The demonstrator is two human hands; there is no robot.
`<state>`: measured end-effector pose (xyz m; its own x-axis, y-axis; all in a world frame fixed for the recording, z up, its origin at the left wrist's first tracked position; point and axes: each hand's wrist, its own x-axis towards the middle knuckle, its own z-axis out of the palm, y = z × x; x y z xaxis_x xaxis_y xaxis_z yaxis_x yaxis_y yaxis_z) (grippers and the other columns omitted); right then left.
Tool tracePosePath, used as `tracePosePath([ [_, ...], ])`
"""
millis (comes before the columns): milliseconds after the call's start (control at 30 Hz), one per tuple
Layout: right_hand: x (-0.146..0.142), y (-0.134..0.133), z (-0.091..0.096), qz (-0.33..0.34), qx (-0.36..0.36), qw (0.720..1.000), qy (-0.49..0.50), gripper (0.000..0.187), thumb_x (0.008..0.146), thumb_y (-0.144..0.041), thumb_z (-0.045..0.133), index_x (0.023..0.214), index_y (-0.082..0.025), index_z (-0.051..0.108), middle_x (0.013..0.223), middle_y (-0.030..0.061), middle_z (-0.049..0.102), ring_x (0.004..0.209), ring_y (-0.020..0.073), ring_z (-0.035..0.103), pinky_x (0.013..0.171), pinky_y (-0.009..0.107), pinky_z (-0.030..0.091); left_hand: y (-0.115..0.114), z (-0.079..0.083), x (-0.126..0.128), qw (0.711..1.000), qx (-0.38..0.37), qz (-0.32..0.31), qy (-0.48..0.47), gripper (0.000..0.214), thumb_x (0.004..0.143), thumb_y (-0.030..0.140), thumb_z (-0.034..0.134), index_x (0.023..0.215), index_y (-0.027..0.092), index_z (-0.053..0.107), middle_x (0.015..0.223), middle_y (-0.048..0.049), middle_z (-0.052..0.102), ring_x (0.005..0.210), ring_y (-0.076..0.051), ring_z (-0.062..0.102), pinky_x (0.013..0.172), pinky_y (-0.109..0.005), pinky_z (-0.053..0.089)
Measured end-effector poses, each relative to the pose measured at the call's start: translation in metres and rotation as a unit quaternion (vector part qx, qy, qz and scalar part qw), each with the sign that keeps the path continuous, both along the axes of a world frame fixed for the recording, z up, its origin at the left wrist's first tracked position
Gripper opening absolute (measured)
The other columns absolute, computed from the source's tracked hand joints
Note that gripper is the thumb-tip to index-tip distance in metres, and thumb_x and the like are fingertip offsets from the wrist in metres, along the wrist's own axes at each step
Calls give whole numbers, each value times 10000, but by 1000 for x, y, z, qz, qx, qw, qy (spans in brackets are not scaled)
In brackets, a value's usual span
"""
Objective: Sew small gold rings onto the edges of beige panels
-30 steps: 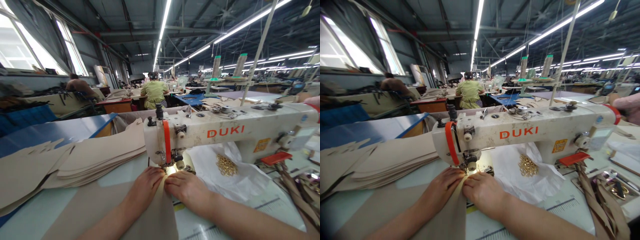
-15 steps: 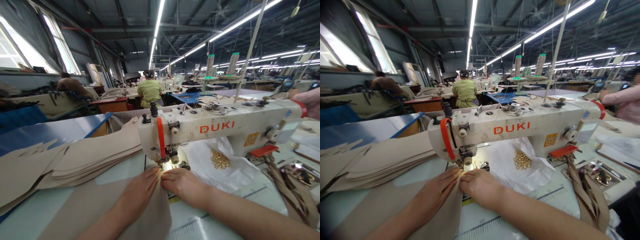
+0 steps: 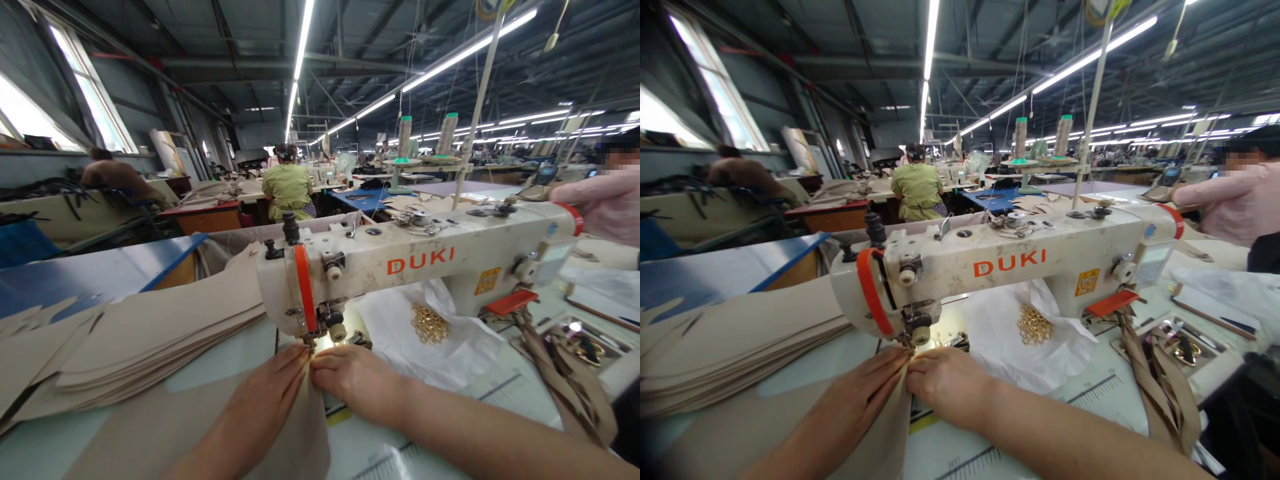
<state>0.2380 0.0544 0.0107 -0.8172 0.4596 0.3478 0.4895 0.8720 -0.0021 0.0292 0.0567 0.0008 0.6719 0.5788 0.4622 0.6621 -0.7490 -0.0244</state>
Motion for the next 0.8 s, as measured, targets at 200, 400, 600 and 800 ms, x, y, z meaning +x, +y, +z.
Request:
tracePosePath([
  [200,-2,2,2,-1,6,1000,-17,96,905,-150,532,913,-98,612,1036,61,653,1000,165,577,972,241,403,4,-1,1,999,12,24,26,330,913,192,386,1123,156,638,1166,-85,664,1059,-197,632,914,-327,520],
  [400,-2,1,2,-2,5,1000,-11,105,903,-161,536,922,-96,616,1055,72,653,1002,176,579,975,253,408,0,-2,0,998,-18,46,43,347,921,188,368,1141,165,635,1194,-74,649,1093,-188,611,948,-316,498],
  [600,-1,-2,3,-1,-15,1000,-4,108,891,-143,552,947,-86,625,1087,88,654,1042,177,582,1006,257,392,-2,-1,1,996,-49,51,48,359,931,199,352,1179,151,607,1221,-78,632,1143,-193,575,994,-332,467],
  [800,0,0,1,2,-14,1000,10,122,894,-145,550,970,-83,623,1076,104,659,1071,172,575,990,261,411,0,1,7,995,-76,65,5,340,927,203,371,1167,184,611,1209,-61,641,1149,-188,569,1009,-343,456],
])
